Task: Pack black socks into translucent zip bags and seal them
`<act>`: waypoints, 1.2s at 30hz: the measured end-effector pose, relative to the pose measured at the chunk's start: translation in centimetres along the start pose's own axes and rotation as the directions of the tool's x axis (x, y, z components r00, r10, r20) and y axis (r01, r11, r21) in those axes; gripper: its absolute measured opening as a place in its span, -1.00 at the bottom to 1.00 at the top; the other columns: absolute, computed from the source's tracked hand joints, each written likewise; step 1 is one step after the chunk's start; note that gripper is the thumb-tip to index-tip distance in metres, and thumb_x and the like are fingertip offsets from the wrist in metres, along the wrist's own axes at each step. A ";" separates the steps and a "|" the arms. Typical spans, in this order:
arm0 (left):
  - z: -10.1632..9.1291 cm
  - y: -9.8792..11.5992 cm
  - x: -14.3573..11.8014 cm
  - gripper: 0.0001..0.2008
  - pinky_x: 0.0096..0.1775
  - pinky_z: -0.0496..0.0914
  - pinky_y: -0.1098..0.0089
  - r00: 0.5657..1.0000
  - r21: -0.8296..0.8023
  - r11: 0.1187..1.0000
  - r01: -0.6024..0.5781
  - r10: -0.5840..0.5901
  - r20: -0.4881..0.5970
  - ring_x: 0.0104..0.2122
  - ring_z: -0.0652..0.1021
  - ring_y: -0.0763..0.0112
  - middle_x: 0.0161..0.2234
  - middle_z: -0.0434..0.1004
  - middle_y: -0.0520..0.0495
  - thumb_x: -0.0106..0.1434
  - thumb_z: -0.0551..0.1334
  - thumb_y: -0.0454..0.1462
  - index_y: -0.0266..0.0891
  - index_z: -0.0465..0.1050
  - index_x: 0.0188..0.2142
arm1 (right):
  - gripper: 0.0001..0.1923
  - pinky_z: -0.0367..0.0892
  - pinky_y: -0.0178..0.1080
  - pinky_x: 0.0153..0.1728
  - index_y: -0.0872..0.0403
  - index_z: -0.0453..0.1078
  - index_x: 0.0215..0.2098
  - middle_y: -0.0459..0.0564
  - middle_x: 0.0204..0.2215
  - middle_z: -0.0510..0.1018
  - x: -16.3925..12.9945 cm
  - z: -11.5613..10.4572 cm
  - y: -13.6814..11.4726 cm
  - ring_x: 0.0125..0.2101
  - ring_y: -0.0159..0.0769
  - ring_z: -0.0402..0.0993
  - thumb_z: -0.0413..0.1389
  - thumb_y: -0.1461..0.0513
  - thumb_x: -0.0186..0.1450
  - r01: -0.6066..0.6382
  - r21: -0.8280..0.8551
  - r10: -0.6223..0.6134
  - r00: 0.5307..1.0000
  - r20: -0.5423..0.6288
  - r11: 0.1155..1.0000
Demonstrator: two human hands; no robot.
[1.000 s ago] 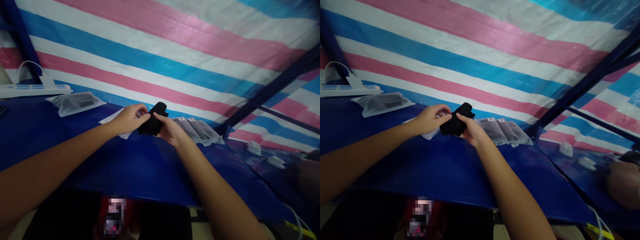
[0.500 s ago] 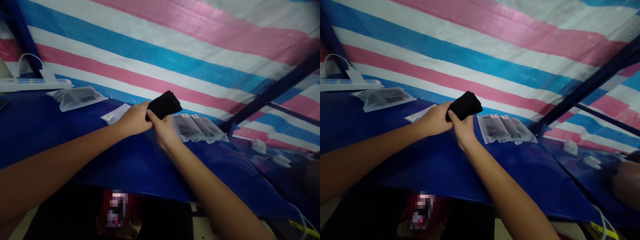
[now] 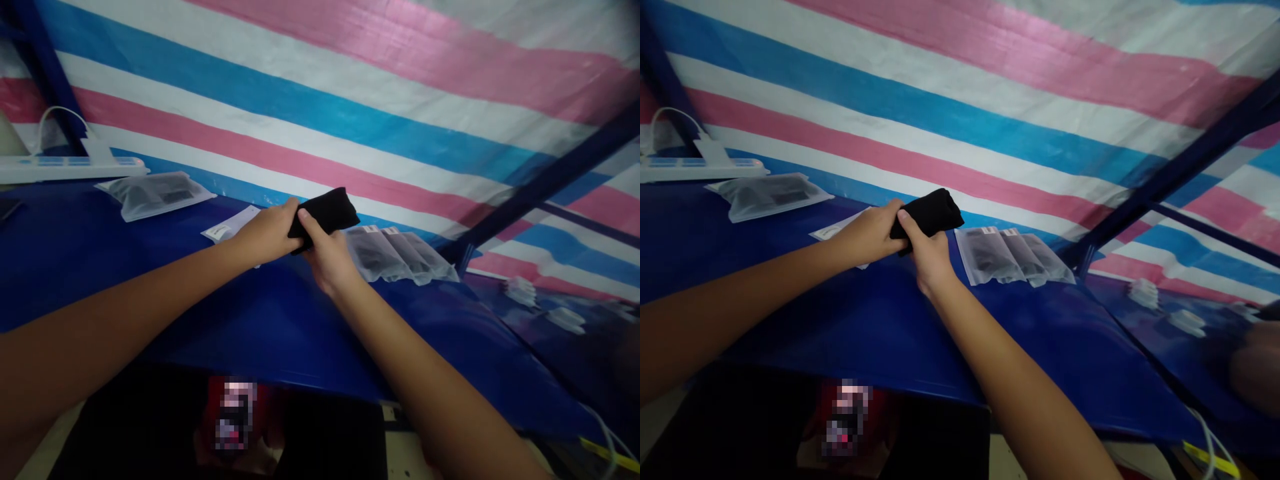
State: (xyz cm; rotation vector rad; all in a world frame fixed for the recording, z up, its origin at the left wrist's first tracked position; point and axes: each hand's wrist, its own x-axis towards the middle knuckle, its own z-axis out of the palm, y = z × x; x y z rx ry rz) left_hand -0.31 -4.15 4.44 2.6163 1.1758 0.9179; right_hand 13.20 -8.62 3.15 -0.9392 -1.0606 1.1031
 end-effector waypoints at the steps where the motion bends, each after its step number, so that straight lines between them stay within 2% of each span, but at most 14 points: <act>1: 0.2 0.1 -0.1 -0.66 -0.38 0.32 0.26 1.000 0.008 1.000 0.003 -0.003 -0.003 -0.28 0.58 0.08 -0.24 0.54 -0.21 0.21 0.22 -0.22 -0.24 0.24 -0.05 | -0.47 0.50 -0.08 -0.05 0.07 0.45 -0.02 0.17 0.02 0.57 0.0 0.0 0.2 0.03 0.00 0.53 0.36 -0.01 0.15 -0.003 0.000 0.003 1.000 -0.015 1.000; 5: 0.4 -0.2 -0.4 -0.64 -0.38 0.35 0.24 1.000 -0.048 0.999 -0.021 0.021 0.006 -0.27 0.58 0.07 -0.19 0.54 -0.24 0.21 0.22 -0.19 -0.25 0.26 -0.03 | -0.45 0.49 -0.05 -0.01 0.09 0.44 -0.01 0.20 0.03 0.57 0.0 0.0 0.6 0.04 0.02 0.52 0.34 -0.02 0.15 0.041 -0.055 -0.046 0.996 -0.082 0.998; 10: -0.5 -1.3 -0.5 -0.39 -0.24 0.44 0.24 0.990 -0.298 0.951 -0.085 0.114 0.082 -0.14 0.59 0.11 -0.03 0.53 -0.22 0.16 0.30 -0.12 -0.19 0.22 0.17 | -0.46 0.48 -0.01 0.01 0.10 0.46 -0.01 0.21 0.00 0.58 0.1 -0.2 0.6 0.02 0.02 0.54 0.32 -0.02 0.16 0.130 -0.209 -0.152 0.984 -0.093 0.969; 15: -1.3 -1.6 -0.3 -0.33 -0.05 0.44 0.23 0.983 -0.349 0.921 -0.170 0.184 0.008 0.03 0.53 0.09 0.14 0.45 -0.23 0.13 0.30 -0.20 -0.18 0.21 0.23 | -0.47 0.42 0.04 0.08 0.05 0.48 0.02 0.14 -0.01 0.59 0.2 -0.5 0.8 0.03 0.01 0.52 0.31 -0.04 0.17 0.199 -0.384 -0.222 0.975 -0.015 0.902; 19: -0.9 -1.7 -0.3 -0.26 -0.02 0.43 0.25 0.981 -0.345 0.919 -0.191 0.187 -0.045 0.06 0.52 0.11 0.17 0.43 -0.21 0.10 0.33 -0.25 -0.15 0.16 0.26 | -0.42 0.43 0.04 0.07 0.03 0.46 0.05 0.12 -0.02 0.60 0.0 -0.2 0.9 0.02 -0.01 0.53 0.33 -0.05 0.15 0.167 -0.323 -0.163 0.986 0.039 0.931; 24: -0.2 -1.8 -0.3 -0.43 -0.13 0.44 0.27 0.988 -0.315 0.941 -0.124 0.086 -0.129 -0.10 0.57 0.18 -0.02 0.55 -0.15 0.17 0.31 -0.18 -0.17 0.27 0.16 | -0.42 0.48 0.02 -0.01 0.07 0.45 0.01 0.15 -0.04 0.60 -0.5 0.4 0.2 -0.04 -0.01 0.56 0.35 -0.06 0.14 0.055 -0.215 -0.044 0.998 0.053 0.975; 29: 0.0 -0.9 -0.2 -0.65 -0.12 0.43 0.23 0.970 -0.253 0.956 -0.151 0.094 -0.223 -0.11 0.54 0.19 -0.07 0.51 -0.16 0.23 0.27 -0.19 -0.19 0.35 -0.01 | -0.43 0.47 0.00 0.02 0.02 0.41 0.01 0.13 0.00 0.58 -0.7 0.7 -0.2 0.04 -0.01 0.51 0.33 -0.07 0.15 0.016 -0.135 -0.010 0.999 0.045 0.991; 34: 0.2 0.2 -0.3 -0.61 -0.10 0.44 0.13 0.980 -0.205 0.978 -0.046 0.005 -0.198 -0.08 0.52 0.08 -0.04 0.46 -0.26 0.25 0.24 -0.16 -0.26 0.31 0.03 | -0.33 0.46 -0.02 0.04 -0.02 0.34 0.11 0.12 0.06 0.54 -0.7 0.9 0.5 0.08 -0.03 0.49 0.32 -0.09 0.13 0.060 -0.168 -0.059 0.998 0.013 0.984; 36: 0.0 -0.1 -0.3 -0.53 -0.05 0.43 0.13 0.987 -0.214 0.973 -0.088 0.055 -0.153 -0.02 0.51 0.07 0.02 0.44 -0.28 0.23 0.26 -0.17 -0.26 0.27 0.10 | -0.31 0.48 -0.01 0.01 -0.01 0.33 0.13 0.14 0.07 0.54 -0.5 0.7 0.2 0.07 -0.01 0.49 0.32 -0.10 0.14 0.057 -0.185 -0.061 0.998 -0.016 0.981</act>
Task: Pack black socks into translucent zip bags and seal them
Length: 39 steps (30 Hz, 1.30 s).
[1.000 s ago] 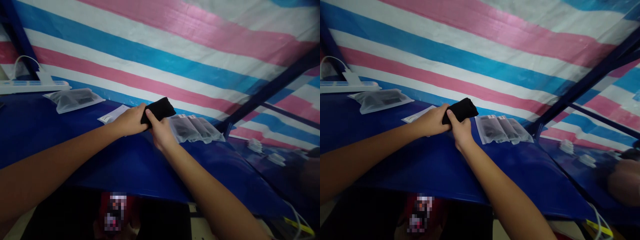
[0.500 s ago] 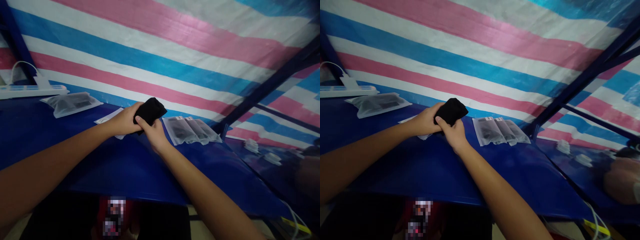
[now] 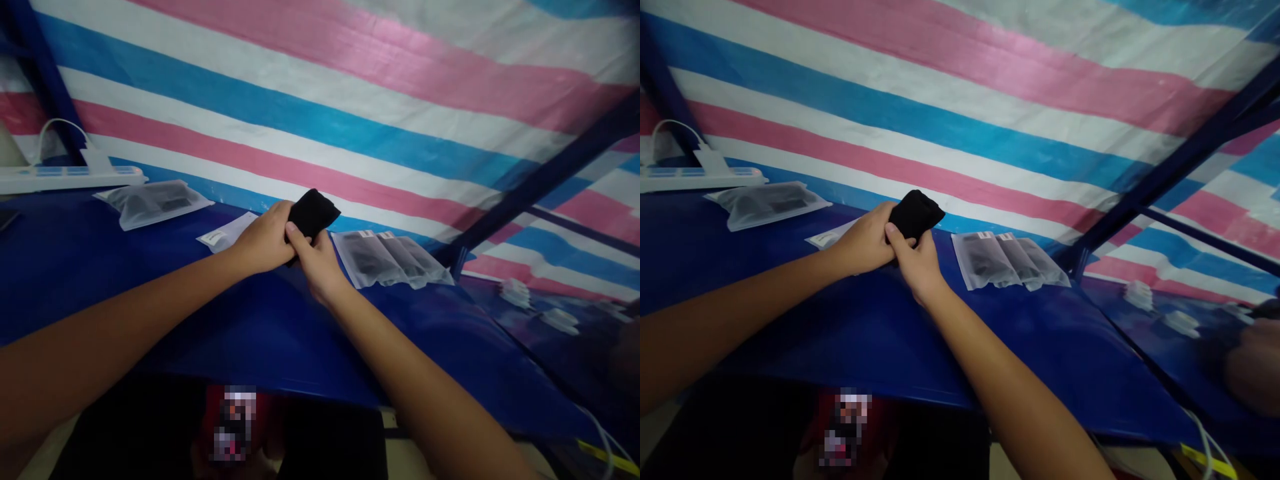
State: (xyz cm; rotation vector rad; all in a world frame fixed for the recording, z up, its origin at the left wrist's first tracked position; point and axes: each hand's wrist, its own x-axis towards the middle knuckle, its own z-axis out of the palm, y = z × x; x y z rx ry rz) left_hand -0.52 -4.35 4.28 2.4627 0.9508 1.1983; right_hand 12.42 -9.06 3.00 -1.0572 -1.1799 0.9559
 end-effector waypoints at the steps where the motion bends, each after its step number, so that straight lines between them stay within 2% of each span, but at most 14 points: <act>1: -0.3 -0.2 0.1 -0.47 -0.01 0.42 0.15 0.998 -0.028 0.999 -0.036 0.037 0.044 0.02 0.49 0.08 0.07 0.42 -0.27 0.22 0.27 -0.17 -0.24 0.24 0.15 | -0.31 0.49 0.00 -0.02 0.00 0.32 0.14 0.15 0.06 0.54 0.2 -0.3 -0.2 0.06 0.01 0.50 0.32 -0.10 0.14 -0.017 -0.004 0.017 1.000 -0.010 1.000; 4: -1.4 -1.4 0.2 -0.38 0.03 0.40 0.21 0.991 -0.077 0.995 -0.056 0.065 0.115 0.09 0.45 0.15 0.19 0.35 -0.23 0.26 0.24 -0.09 -0.13 0.14 0.26 | -0.32 0.53 0.05 -0.11 0.01 0.33 0.16 0.19 0.08 0.53 1.5 -2.3 -0.9 0.03 0.08 0.52 0.27 -0.11 0.19 -0.122 0.000 0.122 0.992 0.013 0.992; 6: -1.8 -2.4 0.2 -0.47 -0.02 0.40 0.19 0.995 0.038 0.999 0.018 -0.022 0.100 0.02 0.48 0.12 0.09 0.43 -0.24 0.30 0.18 0.00 -0.15 0.24 0.19 | -0.35 0.52 0.08 -0.11 0.03 0.37 0.12 0.23 0.10 0.52 2.6 -4.2 -1.0 0.04 0.12 0.51 0.25 -0.13 0.19 -0.186 -0.015 0.186 0.982 0.024 0.982; 8: -1.7 -3.1 0.1 -0.47 -0.09 0.40 0.13 0.984 0.231 0.968 0.096 -0.126 0.122 -0.07 0.51 0.02 -0.07 0.50 -0.28 0.22 0.21 0.11 -0.21 0.38 0.01 | -0.36 0.51 0.12 -0.10 0.02 0.40 0.09 0.21 0.07 0.54 3.6 -5.9 -0.8 0.03 0.13 0.51 0.30 -0.11 0.15 -0.225 0.009 0.225 0.974 0.007 0.974; 11: -1.1 -3.7 -0.2 -0.43 -0.23 0.40 0.16 0.914 0.460 0.877 0.143 -0.295 0.279 -0.22 0.54 -0.04 -0.24 0.54 -0.30 0.10 0.24 0.18 -0.24 0.43 -0.16 | -0.42 0.50 0.13 -0.10 0.03 0.45 0.00 0.21 0.00 0.58 4.3 -7.2 -0.2 0.00 0.13 0.53 0.35 -0.06 0.10 -0.313 0.058 0.314 0.949 -0.003 0.948; 13: -0.8 -3.8 -0.3 -0.53 -0.33 0.36 0.22 0.855 0.522 0.844 0.127 -0.359 0.374 -0.32 0.55 0.04 -0.31 0.56 -0.28 0.18 0.17 0.10 -0.24 0.42 -0.17 | -0.47 0.51 0.12 -0.13 0.03 0.46 -0.06 0.21 -0.05 0.60 4.2 -7.1 -0.1 -0.02 0.13 0.54 0.36 -0.05 0.10 -0.360 0.071 0.360 0.933 0.016 0.930; 15: -0.7 -4.0 -0.3 -0.67 -0.39 0.30 0.28 0.835 0.530 0.842 0.099 -0.360 0.417 -0.40 0.53 0.13 -0.37 0.56 -0.24 0.22 0.11 -0.04 -0.22 0.41 -0.21 | -0.49 0.51 0.12 -0.16 0.03 0.48 -0.09 0.21 -0.08 0.62 3.7 -6.5 -0.2 -0.05 0.13 0.55 0.37 -0.05 0.10 -0.385 0.071 0.382 0.923 0.051 0.920; 19: -0.8 -4.8 0.0 -0.84 -0.44 0.22 0.32 0.861 0.466 0.881 0.078 -0.296 0.414 -0.49 0.48 0.26 -0.47 0.53 -0.14 0.18 0.13 -0.15 -0.16 0.34 -0.44 | -0.49 0.52 0.10 -0.18 0.02 0.49 -0.09 0.18 -0.07 0.63 3.0 -5.2 -0.3 -0.07 0.10 0.57 0.37 -0.06 0.10 -0.396 0.077 0.385 0.914 0.124 0.915; 22: -0.7 -5.0 0.0 -0.82 -0.44 0.21 0.31 0.900 0.361 0.925 0.116 -0.252 0.356 -0.53 0.45 0.31 -0.51 0.50 -0.09 0.18 0.14 -0.18 -0.14 0.26 -0.53 | -0.47 0.52 0.11 -0.14 0.03 0.49 -0.06 0.18 -0.08 0.63 2.7 -4.6 0.0 -0.06 0.11 0.56 0.34 -0.08 0.12 -0.367 0.077 0.351 0.921 0.167 0.927; 25: -0.4 -4.2 0.0 -0.80 -0.46 0.22 0.32 0.930 0.185 0.967 0.176 -0.225 0.291 -0.55 0.46 0.34 -0.54 0.49 -0.06 0.17 0.16 -0.22 -0.14 0.21 -0.55 | -0.45 0.51 0.13 -0.10 0.04 0.49 -0.04 0.18 -0.12 0.64 2.6 -4.3 0.6 -0.05 0.12 0.56 0.32 -0.09 0.14 -0.334 0.118 0.311 0.933 0.180 0.935; 29: -0.1 -3.0 -0.1 -0.78 -0.53 0.28 0.36 0.910 -0.058 0.940 0.335 -0.308 0.278 -0.62 0.50 0.36 -0.63 0.43 0.02 0.21 0.16 -0.22 -0.13 0.17 -0.52 | -0.44 0.48 0.15 -0.05 0.06 0.48 -0.03 0.19 -0.11 0.63 2.7 -4.2 0.7 -0.03 0.14 0.55 0.32 -0.09 0.14 -0.320 0.154 0.291 0.939 0.183 0.935; 32: 0.2 -2.8 0.1 -0.74 -0.51 0.39 0.31 0.886 -0.200 0.881 0.429 -0.366 0.286 -0.61 0.54 0.33 -0.63 0.43 0.01 0.26 0.17 -0.18 -0.13 0.18 -0.51 | -0.41 0.48 0.15 -0.05 0.07 0.48 -0.01 0.21 -0.04 0.60 2.6 -4.4 0.3 -0.02 0.14 0.54 0.34 -0.09 0.12 -0.276 0.086 0.266 0.958 0.108 0.957; 35: 0.4 -2.9 0.3 -0.75 -0.45 0.46 0.23 0.886 -0.304 0.842 0.446 -0.364 0.288 -0.57 0.56 0.32 -0.60 0.43 -0.01 0.29 0.15 -0.21 -0.15 0.22 -0.52 | -0.38 0.48 0.13 -0.05 0.05 0.46 -0.01 0.20 -0.02 0.59 2.5 -4.2 0.0 -0.01 0.12 0.54 0.36 -0.10 0.09 -0.207 -0.009 0.207 0.978 0.015 0.978; 39: 0.1 -2.8 0.3 -0.77 -0.44 0.47 0.24 0.886 -0.305 0.841 0.447 -0.369 0.279 -0.58 0.55 0.34 -0.60 0.45 -0.02 0.27 0.14 -0.26 -0.17 0.28 -0.54 | -0.38 0.48 0.07 -0.02 0.05 0.45 -0.01 0.17 0.00 0.59 2.3 -3.8 0.1 0.01 0.08 0.53 0.36 -0.10 0.09 -0.095 -0.050 0.093 0.994 -0.052 0.994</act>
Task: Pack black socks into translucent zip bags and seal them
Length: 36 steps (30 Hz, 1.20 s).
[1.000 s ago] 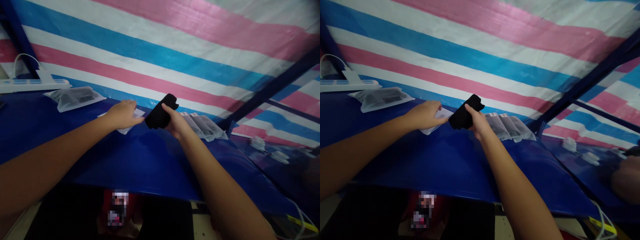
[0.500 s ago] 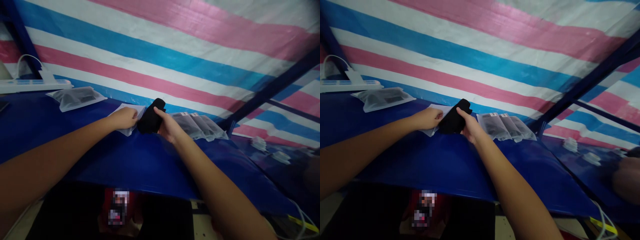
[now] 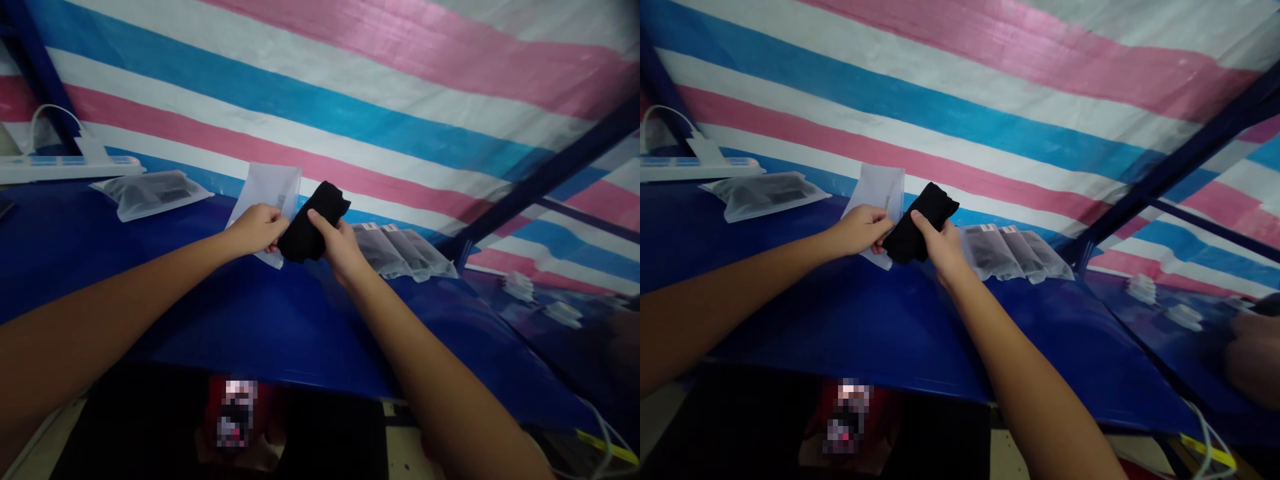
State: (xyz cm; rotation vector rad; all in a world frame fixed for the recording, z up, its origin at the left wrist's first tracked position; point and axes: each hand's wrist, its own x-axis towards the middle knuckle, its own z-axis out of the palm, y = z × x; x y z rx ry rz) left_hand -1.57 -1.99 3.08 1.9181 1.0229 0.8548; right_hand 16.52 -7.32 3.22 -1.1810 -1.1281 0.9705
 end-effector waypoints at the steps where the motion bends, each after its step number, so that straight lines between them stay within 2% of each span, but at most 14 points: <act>1: -0.1 0.1 -0.1 -0.76 -0.45 0.47 0.25 1.000 0.013 1.000 -0.001 0.001 -0.002 -0.59 0.55 0.35 -0.62 0.46 -0.03 0.26 0.14 -0.27 -0.18 0.28 -0.55 | -0.39 0.48 0.07 -0.02 0.05 0.45 -0.02 0.17 0.00 0.59 0.0 0.1 0.0 0.01 0.08 0.54 0.36 -0.10 0.09 0.030 -0.005 -0.030 0.999 -0.017 1.000; 9: -0.9 0.5 -0.3 -0.71 -0.46 0.41 0.36 0.999 0.142 0.989 -0.037 0.036 0.007 -0.62 0.53 0.40 -0.67 0.48 -0.03 0.18 0.14 -0.26 -0.21 0.38 -0.65 | -0.40 0.49 0.05 -0.02 0.04 0.41 0.00 0.16 0.01 0.58 0.8 -0.4 0.4 0.02 0.07 0.53 0.29 -0.13 0.15 0.180 -0.111 -0.187 0.980 -0.061 0.977; 14: -0.6 0.4 -0.2 -0.64 -0.44 0.40 0.37 0.996 0.044 0.995 -0.090 0.089 0.031 -0.63 0.52 0.42 -0.69 0.45 -0.03 0.25 0.08 -0.26 -0.20 0.32 -0.68 | -0.41 0.47 0.07 -0.02 0.03 0.40 -0.01 0.15 -0.02 0.57 0.6 0.1 0.6 0.00 0.05 0.52 0.27 -0.15 0.16 0.318 -0.275 -0.352 0.932 -0.086 0.907; 19: -0.4 0.3 -0.2 -0.64 -0.48 0.39 0.39 0.992 -0.030 0.992 -0.121 0.120 -0.044 -0.63 0.50 0.43 -0.69 0.44 -0.01 0.28 0.09 -0.24 -0.19 0.31 -0.65 | -0.40 0.47 0.08 -0.07 0.01 0.40 -0.05 0.10 -0.11 0.59 -0.2 0.4 0.2 -0.08 0.02 0.53 0.30 -0.17 0.12 0.429 -0.380 -0.475 0.879 -0.034 0.820; 23: -0.5 0.3 -0.2 -0.66 -0.49 0.35 0.40 0.977 0.078 0.982 -0.175 0.183 -0.112 -0.64 0.48 0.45 -0.69 0.43 0.03 0.27 0.07 -0.25 -0.19 0.31 -0.64 | -0.40 0.45 0.11 -0.09 -0.01 0.40 -0.03 0.09 -0.12 0.60 -0.5 0.2 0.0 -0.11 0.05 0.53 0.31 -0.16 0.12 0.475 -0.470 -0.511 0.857 0.056 0.744; 29: -1.0 0.5 -0.2 -0.89 -0.48 0.23 0.39 0.917 0.307 0.917 -0.256 0.331 -0.222 -0.57 0.43 0.42 -0.63 0.36 0.09 0.16 0.16 -0.31 -0.16 0.26 -0.49 | -0.41 0.46 0.09 -0.13 -0.02 0.40 -0.01 0.08 -0.12 0.60 -0.5 -0.1 -0.1 -0.11 0.07 0.54 0.32 -0.14 0.13 0.495 -0.477 -0.514 0.852 0.100 0.726; 31: -1.1 0.6 -0.1 -0.92 -0.45 0.23 0.38 0.905 0.329 0.904 -0.273 0.358 -0.231 -0.53 0.43 0.41 -0.58 0.37 0.10 0.14 0.16 -0.35 -0.14 0.27 -0.39 | -0.41 0.46 0.10 -0.13 -0.02 0.41 0.00 0.08 -0.12 0.60 -0.6 -0.2 -0.3 -0.10 0.08 0.54 0.32 -0.14 0.13 0.497 -0.492 -0.516 0.850 0.109 0.715; 34: -1.2 0.4 0.0 -0.82 -0.42 0.24 0.38 0.895 0.308 0.899 -0.311 0.387 -0.224 -0.51 0.45 0.41 -0.53 0.38 0.11 0.13 0.16 -0.39 -0.12 0.28 -0.27 | -0.39 0.45 0.13 -0.10 -0.01 0.42 0.01 0.09 -0.12 0.60 -0.9 0.0 -0.5 -0.10 0.09 0.53 0.33 -0.13 0.12 0.500 -0.509 -0.514 0.848 0.125 0.701; 36: -1.1 0.2 0.1 -0.80 -0.43 0.26 0.38 0.899 0.266 0.910 -0.317 0.378 -0.222 -0.52 0.45 0.42 -0.54 0.36 0.13 0.13 0.16 -0.39 -0.12 0.27 -0.25 | -0.38 0.45 0.12 -0.08 0.00 0.42 0.00 0.09 -0.13 0.60 -1.0 0.2 -0.5 -0.10 0.08 0.53 0.34 -0.13 0.11 0.485 -0.479 -0.501 0.859 0.106 0.731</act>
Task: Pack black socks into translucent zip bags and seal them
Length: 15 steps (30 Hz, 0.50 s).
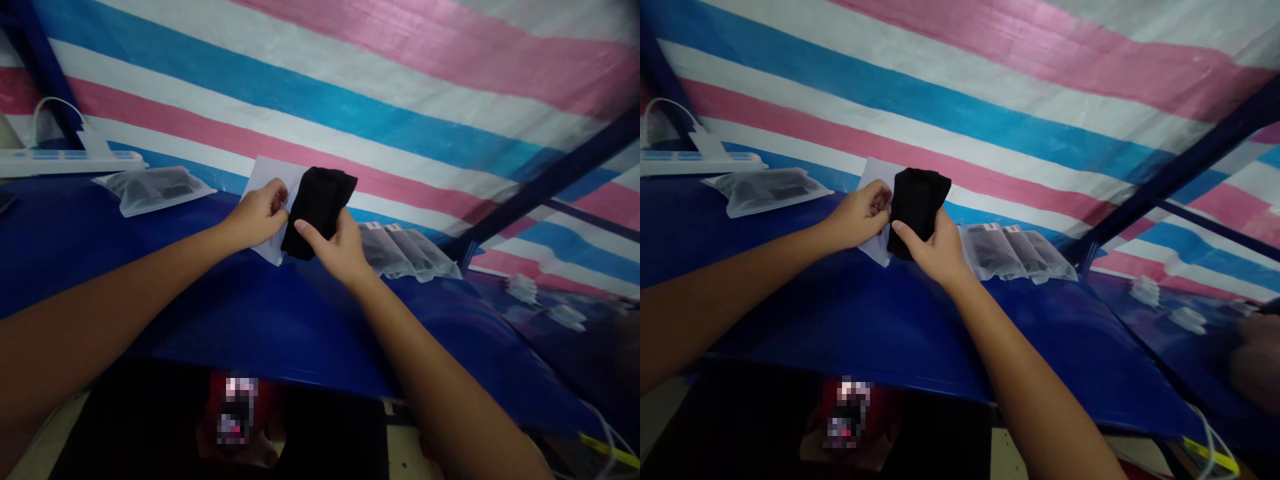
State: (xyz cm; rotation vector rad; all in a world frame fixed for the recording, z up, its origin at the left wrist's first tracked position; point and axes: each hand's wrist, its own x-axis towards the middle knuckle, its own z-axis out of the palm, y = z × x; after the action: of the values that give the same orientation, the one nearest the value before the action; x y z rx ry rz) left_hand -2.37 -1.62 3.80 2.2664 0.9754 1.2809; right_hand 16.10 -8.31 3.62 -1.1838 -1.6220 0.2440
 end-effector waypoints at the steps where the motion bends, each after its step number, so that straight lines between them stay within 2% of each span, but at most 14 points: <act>1: 0.1 -0.1 0.0 -0.81 -0.43 0.27 0.39 1.000 -0.029 0.999 0.016 -0.015 0.003 -0.53 0.45 0.43 -0.55 0.35 0.14 0.14 0.17 -0.39 -0.12 0.26 -0.27 | -0.39 0.45 0.11 -0.07 0.00 0.42 -0.01 0.09 -0.12 0.60 0.0 0.1 0.0 -0.09 0.06 0.53 0.33 -0.14 0.11 -0.022 0.044 0.023 1.000 -0.013 0.999; 4: 0.4 -0.2 0.0 -0.84 -0.46 0.31 0.41 0.997 -0.122 0.990 0.077 -0.075 0.021 -0.57 0.46 0.46 -0.57 0.31 0.16 0.13 0.18 -0.39 -0.12 0.23 -0.33 | -0.42 0.46 0.06 -0.02 0.00 0.42 -0.06 0.07 -0.09 0.60 0.2 0.5 0.0 -0.05 0.01 0.53 0.34 -0.14 0.11 -0.101 0.225 0.115 0.992 -0.049 0.969; 6: 0.5 -0.2 0.0 -0.84 -0.48 0.32 0.42 0.994 -0.173 0.979 0.111 -0.105 0.043 -0.59 0.46 0.48 -0.59 0.29 0.17 0.12 0.19 -0.39 -0.13 0.22 -0.36 | -0.42 0.45 0.04 0.02 0.00 0.42 -0.06 0.06 -0.06 0.60 0.5 0.4 -0.1 -0.01 0.00 0.52 0.34 -0.14 0.10 -0.166 0.356 0.192 0.981 -0.039 0.920; 9: 0.6 -0.1 0.0 -0.84 -0.52 0.33 0.44 0.988 -0.238 0.961 0.144 -0.125 0.094 -0.63 0.43 0.50 -0.62 0.25 0.19 0.14 0.20 -0.40 -0.14 0.23 -0.37 | -0.39 0.46 0.07 0.04 -0.01 0.45 -0.03 0.06 -0.05 0.61 0.7 -0.1 -0.6 0.04 0.03 0.51 0.27 -0.19 0.13 -0.298 0.520 0.292 0.952 0.097 0.800; 11: 0.7 -0.1 0.0 -0.84 -0.53 0.32 0.45 0.982 -0.281 0.946 0.164 -0.129 0.138 -0.63 0.43 0.51 -0.63 0.27 0.19 0.16 0.21 -0.39 -0.14 0.24 -0.37 | -0.37 0.46 0.11 0.04 -0.02 0.47 -0.03 0.05 -0.10 0.63 0.7 -0.6 -1.3 0.04 0.06 0.52 0.22 -0.25 0.15 -0.372 0.563 0.303 0.928 0.217 0.738; 13: 0.8 -0.1 0.0 -0.84 -0.54 0.29 0.46 0.976 -0.321 0.929 0.184 -0.133 0.173 -0.63 0.43 0.51 -0.62 0.30 0.18 0.19 0.23 -0.38 -0.15 0.24 -0.35 | -0.35 0.45 0.13 0.06 -0.03 0.49 -0.03 0.04 -0.15 0.64 0.6 -0.8 -1.9 0.03 0.08 0.52 0.20 -0.28 0.14 -0.405 0.562 0.288 0.913 0.289 0.721; 15: 0.9 -0.3 -0.1 -0.84 -0.56 0.26 0.48 0.972 -0.350 0.916 0.198 -0.139 0.188 -0.62 0.43 0.53 -0.60 0.34 0.16 0.21 0.24 -0.36 -0.15 0.24 -0.35 | -0.32 0.43 0.14 0.08 -0.04 0.49 -0.02 0.03 -0.16 0.65 0.4 -0.9 -2.3 0.02 0.07 0.53 0.21 -0.30 0.12 -0.405 0.538 0.271 0.910 0.313 0.739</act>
State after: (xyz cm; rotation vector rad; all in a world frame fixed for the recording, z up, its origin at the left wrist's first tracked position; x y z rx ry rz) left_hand -1.68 -1.46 3.12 1.9178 0.7795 1.0838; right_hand 15.57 -9.47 5.79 -0.9612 -1.3331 1.0788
